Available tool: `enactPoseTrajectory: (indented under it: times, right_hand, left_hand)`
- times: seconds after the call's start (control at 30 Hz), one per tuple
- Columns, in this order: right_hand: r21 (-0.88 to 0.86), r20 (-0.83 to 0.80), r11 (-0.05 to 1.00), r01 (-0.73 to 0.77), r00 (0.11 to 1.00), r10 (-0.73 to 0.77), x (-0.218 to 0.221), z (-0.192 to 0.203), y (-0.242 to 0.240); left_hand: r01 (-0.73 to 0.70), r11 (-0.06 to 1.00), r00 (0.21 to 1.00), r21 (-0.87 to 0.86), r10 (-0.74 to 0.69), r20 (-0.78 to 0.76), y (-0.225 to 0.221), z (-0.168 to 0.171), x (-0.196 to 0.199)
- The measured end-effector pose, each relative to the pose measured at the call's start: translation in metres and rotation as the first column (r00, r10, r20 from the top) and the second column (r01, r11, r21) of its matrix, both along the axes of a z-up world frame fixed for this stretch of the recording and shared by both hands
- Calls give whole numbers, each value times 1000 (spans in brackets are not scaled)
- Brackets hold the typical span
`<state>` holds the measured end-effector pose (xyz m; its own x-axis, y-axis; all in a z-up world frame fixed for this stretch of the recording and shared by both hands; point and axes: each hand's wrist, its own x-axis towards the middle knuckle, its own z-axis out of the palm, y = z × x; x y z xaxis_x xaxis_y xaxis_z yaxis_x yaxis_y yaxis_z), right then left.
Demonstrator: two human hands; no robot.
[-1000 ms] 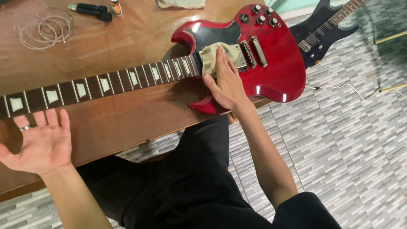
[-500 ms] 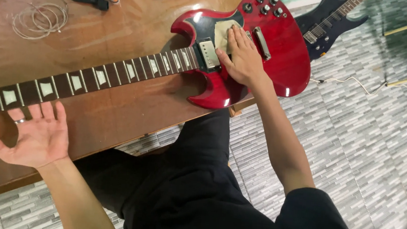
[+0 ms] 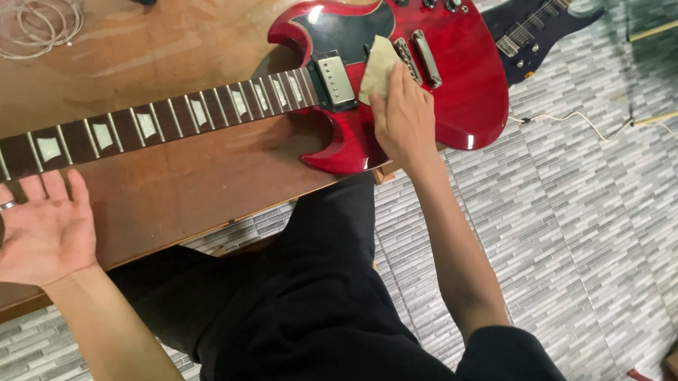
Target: Final inspection and cleaning of an electric guitar, including checking tuning pegs and bridge adjustments.
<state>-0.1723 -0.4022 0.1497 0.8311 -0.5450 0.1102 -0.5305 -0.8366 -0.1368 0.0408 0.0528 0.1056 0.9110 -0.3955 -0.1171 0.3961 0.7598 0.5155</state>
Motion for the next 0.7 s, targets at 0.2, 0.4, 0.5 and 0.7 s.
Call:
enactPoseTrajectory:
  times: [0.2,0.4,0.5,0.7]
  right_hand:
    - [-97,47,995,13,999,-9,41,-15,-20]
    - [-375,265,926,-54,951,162,19,-16,-37]
    - [-284,442,959,-16,885,145,2,-13,-40]
    - [20,445,999,28,895,-34,1,-1,-58]
  left_hand:
    - [-39,999,999,1,39,-19,-2,6,-4]
    - [-52,999,997,8,52,-48,-2,6,-2]
    - [31,999,998,-18,-30,57,7,-8,2]
    - [84,996,989,-28,-80,128,13,-19,6]
